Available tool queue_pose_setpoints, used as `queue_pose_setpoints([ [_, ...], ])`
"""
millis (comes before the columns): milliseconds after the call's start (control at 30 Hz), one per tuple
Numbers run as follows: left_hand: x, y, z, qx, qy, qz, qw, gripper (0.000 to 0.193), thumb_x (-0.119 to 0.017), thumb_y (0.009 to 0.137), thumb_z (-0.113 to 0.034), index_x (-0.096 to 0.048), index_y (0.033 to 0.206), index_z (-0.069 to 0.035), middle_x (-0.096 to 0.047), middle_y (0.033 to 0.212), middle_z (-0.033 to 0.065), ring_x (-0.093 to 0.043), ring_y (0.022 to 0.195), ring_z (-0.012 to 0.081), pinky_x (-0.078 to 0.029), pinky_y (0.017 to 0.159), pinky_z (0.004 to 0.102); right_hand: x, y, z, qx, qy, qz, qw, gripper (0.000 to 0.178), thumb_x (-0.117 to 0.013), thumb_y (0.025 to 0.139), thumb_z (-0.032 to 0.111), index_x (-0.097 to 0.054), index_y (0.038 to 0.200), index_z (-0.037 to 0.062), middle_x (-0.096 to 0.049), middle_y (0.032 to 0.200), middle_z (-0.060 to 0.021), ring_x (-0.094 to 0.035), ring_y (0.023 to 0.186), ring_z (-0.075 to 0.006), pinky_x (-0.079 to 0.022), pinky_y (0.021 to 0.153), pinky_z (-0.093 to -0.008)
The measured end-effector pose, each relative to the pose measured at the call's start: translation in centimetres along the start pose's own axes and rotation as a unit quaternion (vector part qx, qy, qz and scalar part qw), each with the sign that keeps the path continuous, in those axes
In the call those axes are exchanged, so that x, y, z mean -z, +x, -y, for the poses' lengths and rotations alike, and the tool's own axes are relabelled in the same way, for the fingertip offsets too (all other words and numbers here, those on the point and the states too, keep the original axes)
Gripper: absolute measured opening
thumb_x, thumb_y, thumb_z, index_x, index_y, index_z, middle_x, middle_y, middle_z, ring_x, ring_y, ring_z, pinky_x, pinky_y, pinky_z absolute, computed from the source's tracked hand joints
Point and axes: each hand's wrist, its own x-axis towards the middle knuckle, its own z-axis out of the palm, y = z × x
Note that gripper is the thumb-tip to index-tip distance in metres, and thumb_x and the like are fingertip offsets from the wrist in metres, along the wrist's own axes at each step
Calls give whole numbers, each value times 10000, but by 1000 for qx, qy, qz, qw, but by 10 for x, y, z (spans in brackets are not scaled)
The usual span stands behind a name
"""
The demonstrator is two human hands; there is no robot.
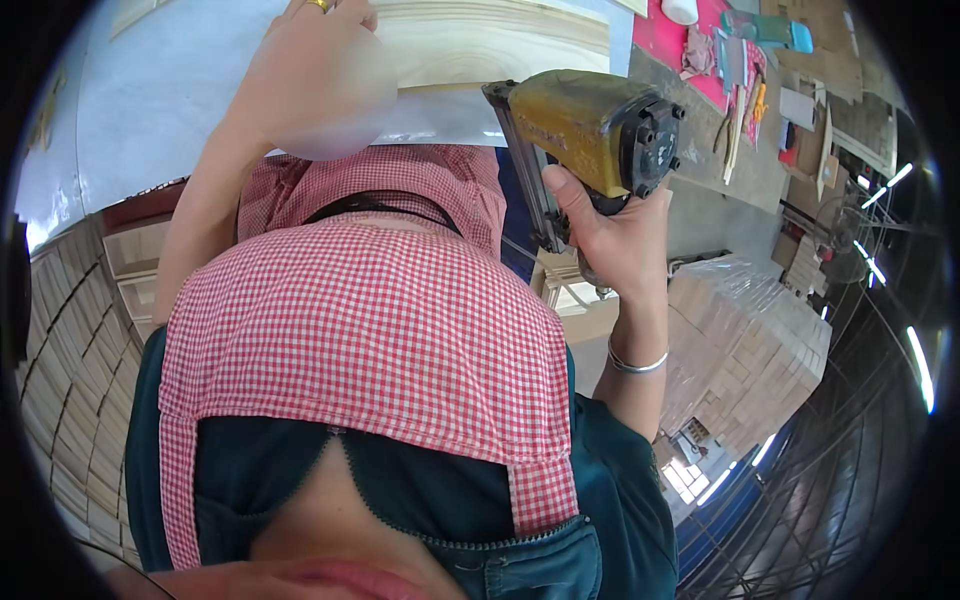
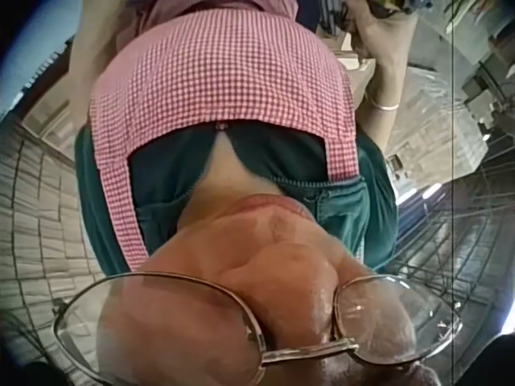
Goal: Assemble thin wooden boxes by applying glue and using a pneumatic nail gun to secure wood slats.
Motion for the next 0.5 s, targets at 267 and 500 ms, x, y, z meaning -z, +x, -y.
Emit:
queue_pose_setpoints([
  [267,7,3,-2,0,-34,6,999,491,-786,632,-186,-546,1035,-42,-533,1262,221,-507,1169,379,-427,1021,436,-1,12,13,-8,-30,12,999,229,-800,876,137,-682,976,-32,-616,637,-23,-484,433,-83,-364,399,-219],
  [500,4,4,-1,11,-50,10,999,504,-795,624,-188,-547,1037,-41,-526,1277,219,-501,1187,375,-416,1034,453,-10,9,15,-17,-5,2,1000,218,-796,881,135,-685,976,-27,-621,654,-25,-482,436,-81,-355,401,-213],
])
